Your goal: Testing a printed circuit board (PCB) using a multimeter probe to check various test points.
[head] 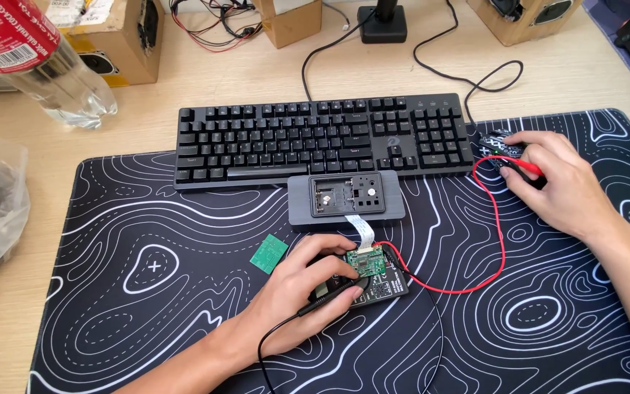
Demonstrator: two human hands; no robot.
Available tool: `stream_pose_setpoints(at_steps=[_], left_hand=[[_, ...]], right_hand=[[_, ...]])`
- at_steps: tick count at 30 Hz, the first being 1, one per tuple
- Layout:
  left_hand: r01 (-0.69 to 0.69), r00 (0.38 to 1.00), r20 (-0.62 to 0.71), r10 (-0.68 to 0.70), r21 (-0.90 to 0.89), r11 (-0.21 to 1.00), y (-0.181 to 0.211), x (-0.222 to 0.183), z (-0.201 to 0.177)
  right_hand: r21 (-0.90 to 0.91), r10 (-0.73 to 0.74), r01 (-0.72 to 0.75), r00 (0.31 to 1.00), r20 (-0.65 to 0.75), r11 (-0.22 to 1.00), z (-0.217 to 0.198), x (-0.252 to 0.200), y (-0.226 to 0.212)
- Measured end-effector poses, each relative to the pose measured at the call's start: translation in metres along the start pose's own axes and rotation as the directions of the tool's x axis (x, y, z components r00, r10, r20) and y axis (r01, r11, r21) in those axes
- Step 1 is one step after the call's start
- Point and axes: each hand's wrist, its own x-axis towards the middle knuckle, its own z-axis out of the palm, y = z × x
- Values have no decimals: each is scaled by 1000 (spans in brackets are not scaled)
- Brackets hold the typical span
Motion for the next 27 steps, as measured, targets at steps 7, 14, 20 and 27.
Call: stream_pose_setpoints(at_steps=[7, 14, 20, 27], left_hand=[[-14, 1000, -6, 14, 35, 999, -5, -1, 2], [-67, 995, -70, 71, 62, 996, -12, -1, 5], [-73, 995, -70, 77, 63, 995, -10, -1, 5], [-99, 993, -54, 102, 59, 993, -5, 1, 1]], right_hand=[[9, -19, 20, 1000, -16, 1000, 1, 2, -1], [11, -59, 59, 998, -25, 998, 3, 2, 0], [18, -54, 54, 998, -25, 998, 3, 1, 1], [-5, -56, 56, 998, -23, 998, 5, 1, 2]])
